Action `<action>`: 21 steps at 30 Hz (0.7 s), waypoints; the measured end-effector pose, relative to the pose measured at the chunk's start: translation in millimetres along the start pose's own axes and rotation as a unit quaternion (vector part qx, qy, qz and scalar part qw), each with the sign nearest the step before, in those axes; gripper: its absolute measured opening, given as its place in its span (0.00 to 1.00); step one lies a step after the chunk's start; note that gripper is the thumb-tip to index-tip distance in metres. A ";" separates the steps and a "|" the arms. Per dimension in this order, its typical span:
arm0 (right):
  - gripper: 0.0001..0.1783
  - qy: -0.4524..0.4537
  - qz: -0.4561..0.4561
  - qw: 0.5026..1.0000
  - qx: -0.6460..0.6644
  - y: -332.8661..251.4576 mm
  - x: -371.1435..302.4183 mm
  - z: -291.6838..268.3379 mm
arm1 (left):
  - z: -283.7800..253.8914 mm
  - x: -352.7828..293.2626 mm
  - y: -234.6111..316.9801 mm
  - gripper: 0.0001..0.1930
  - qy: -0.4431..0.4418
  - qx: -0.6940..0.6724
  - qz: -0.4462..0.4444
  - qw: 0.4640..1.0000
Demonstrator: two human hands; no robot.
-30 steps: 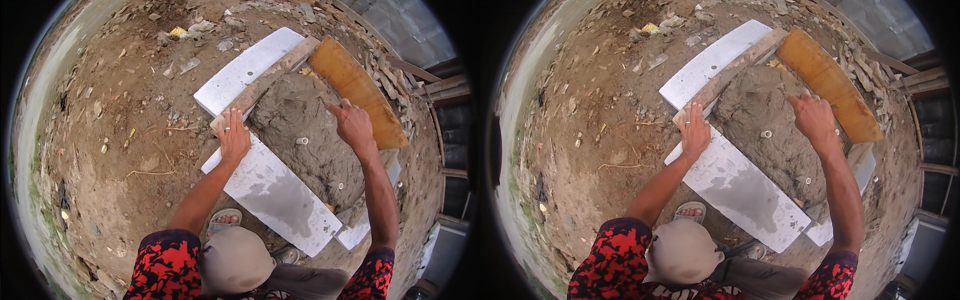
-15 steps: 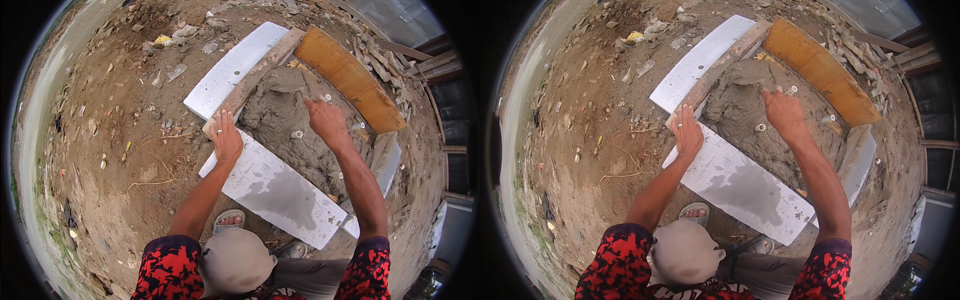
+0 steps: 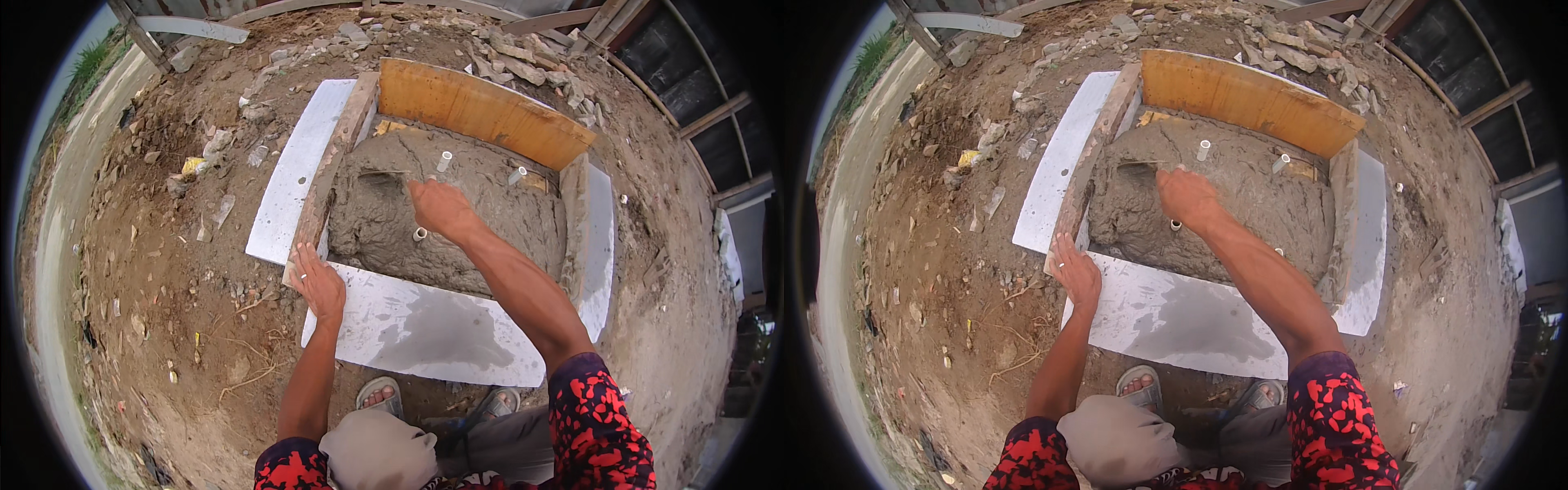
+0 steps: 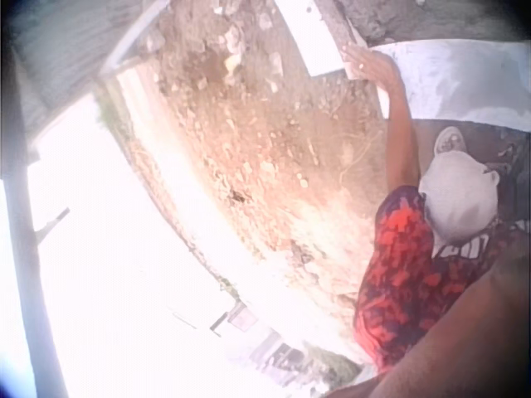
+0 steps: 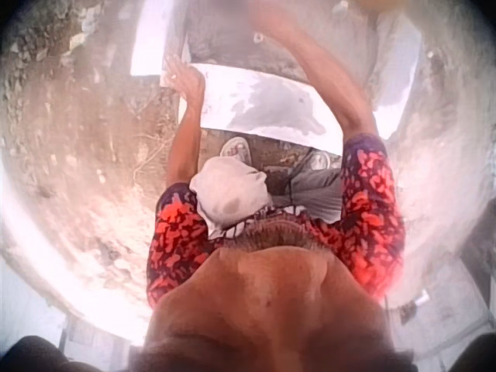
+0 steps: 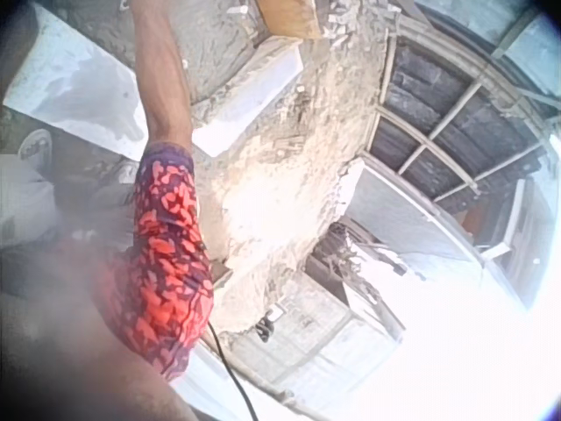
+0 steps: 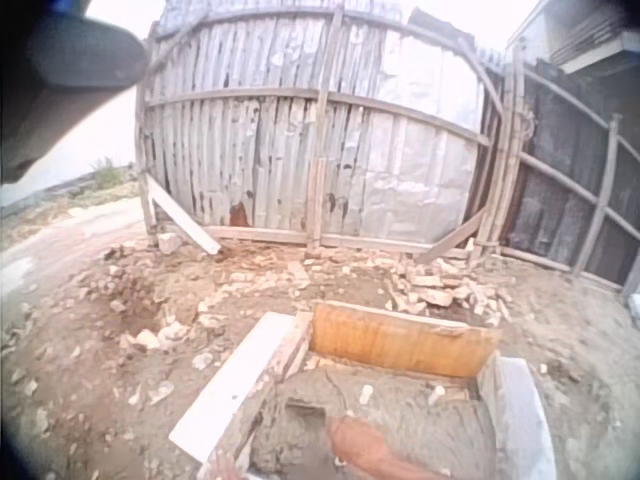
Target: The person applies mortar to a concrete base using a trowel, pours more mortar from buckets, and places several small plastic pipes into the wet mixture.
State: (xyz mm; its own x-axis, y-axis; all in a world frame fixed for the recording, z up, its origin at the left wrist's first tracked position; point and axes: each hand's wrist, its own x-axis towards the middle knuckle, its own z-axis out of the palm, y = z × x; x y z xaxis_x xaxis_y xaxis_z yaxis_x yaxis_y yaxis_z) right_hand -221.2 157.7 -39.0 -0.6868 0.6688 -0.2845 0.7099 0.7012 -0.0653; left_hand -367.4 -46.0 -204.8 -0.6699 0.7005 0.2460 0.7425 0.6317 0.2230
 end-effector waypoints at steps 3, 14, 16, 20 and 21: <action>0.14 0.057 0.005 0.998 0.019 26.9 -13.5 19.2 | 2.8 -2.7 31.7 0.28 -0.003 -0.007 0.007 1.000; 0.29 0.126 0.019 0.924 0.359 125.1 -121.3 -5.7 | 15.8 -21.7 69.7 0.27 0.019 -0.014 0.044 0.999; 0.32 0.059 0.088 0.874 0.474 145.3 -153.9 -51.0 | 23.5 -21.1 71.1 0.26 0.065 -0.005 0.065 0.996; 0.31 0.087 0.135 0.825 0.541 206.7 -205.8 -63.3 | 35.7 -37.7 88.3 0.25 0.102 -0.024 0.113 0.988; 0.30 0.126 0.132 0.822 0.539 215.7 -219.2 -65.8 | 35.1 -40.8 92.2 0.25 0.104 -0.025 0.120 0.987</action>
State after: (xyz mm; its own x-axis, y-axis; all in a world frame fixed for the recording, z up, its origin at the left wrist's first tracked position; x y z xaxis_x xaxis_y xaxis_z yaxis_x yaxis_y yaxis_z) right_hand 72.3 178.5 72.2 -0.4006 0.8879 -0.2262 0.4720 -0.0116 -0.8815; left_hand -271.6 -4.7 -227.4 -0.4650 0.7415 0.4837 0.8819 0.4358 0.1797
